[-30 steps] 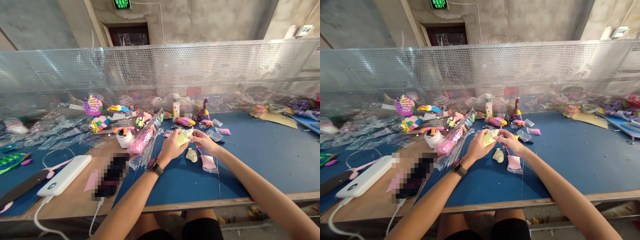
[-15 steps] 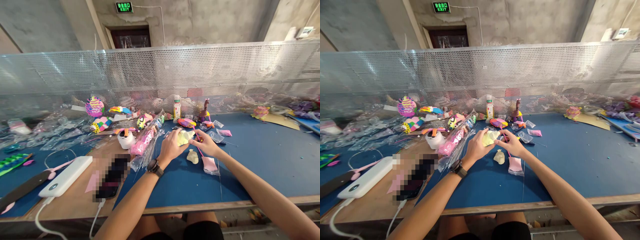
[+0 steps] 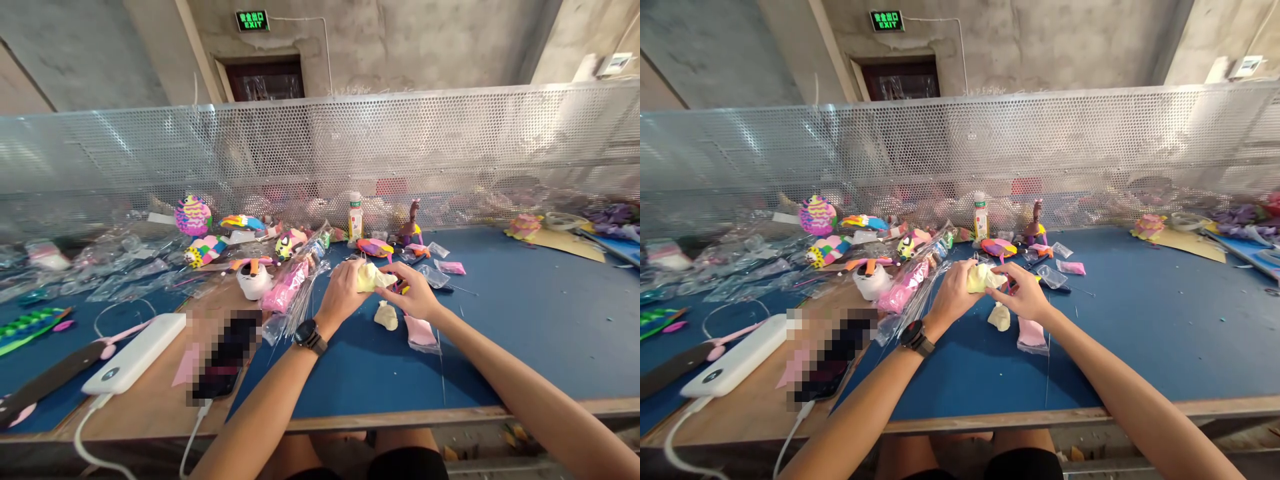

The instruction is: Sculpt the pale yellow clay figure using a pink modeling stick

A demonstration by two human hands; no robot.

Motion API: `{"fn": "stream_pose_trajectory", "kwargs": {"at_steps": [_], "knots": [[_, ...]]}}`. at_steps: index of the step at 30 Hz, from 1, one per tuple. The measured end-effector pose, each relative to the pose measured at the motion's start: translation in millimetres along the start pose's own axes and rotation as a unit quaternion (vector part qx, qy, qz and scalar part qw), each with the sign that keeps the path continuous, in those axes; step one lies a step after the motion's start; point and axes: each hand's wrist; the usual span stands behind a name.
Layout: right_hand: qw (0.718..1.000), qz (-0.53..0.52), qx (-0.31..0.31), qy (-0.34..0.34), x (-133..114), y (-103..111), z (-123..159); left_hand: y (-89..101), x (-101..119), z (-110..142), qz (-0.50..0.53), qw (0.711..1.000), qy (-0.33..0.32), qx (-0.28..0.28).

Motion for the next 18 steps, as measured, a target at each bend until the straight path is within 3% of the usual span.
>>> {"fn": "stream_pose_trajectory", "kwargs": {"at_steps": [7, 14, 18], "knots": [[0.999, 0.021, 0.000, 0.031, -0.2, -0.4, 0.7, 2.4, 0.3, -0.2, -0.029, 1.000, 0.006, -0.008], [0.999, 0.023, 0.015, 0.025, -1.5, 1.5, 3.9, 6.8, 1.2, -1.7, -0.063, 0.997, -0.035, -0.019], [0.997, -0.064, 0.044, 0.007, 2.9, 3.5, 3.5, 9.8, 1.9, -2.7, -0.050, 0.998, -0.044, 0.001]]}}
Point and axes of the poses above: each hand's wrist, its own z-axis away from the middle knuckle, its own y-axis out of the back of the hand, x = y × z, and after that the axes turned 2 degrees about -x, right-handed
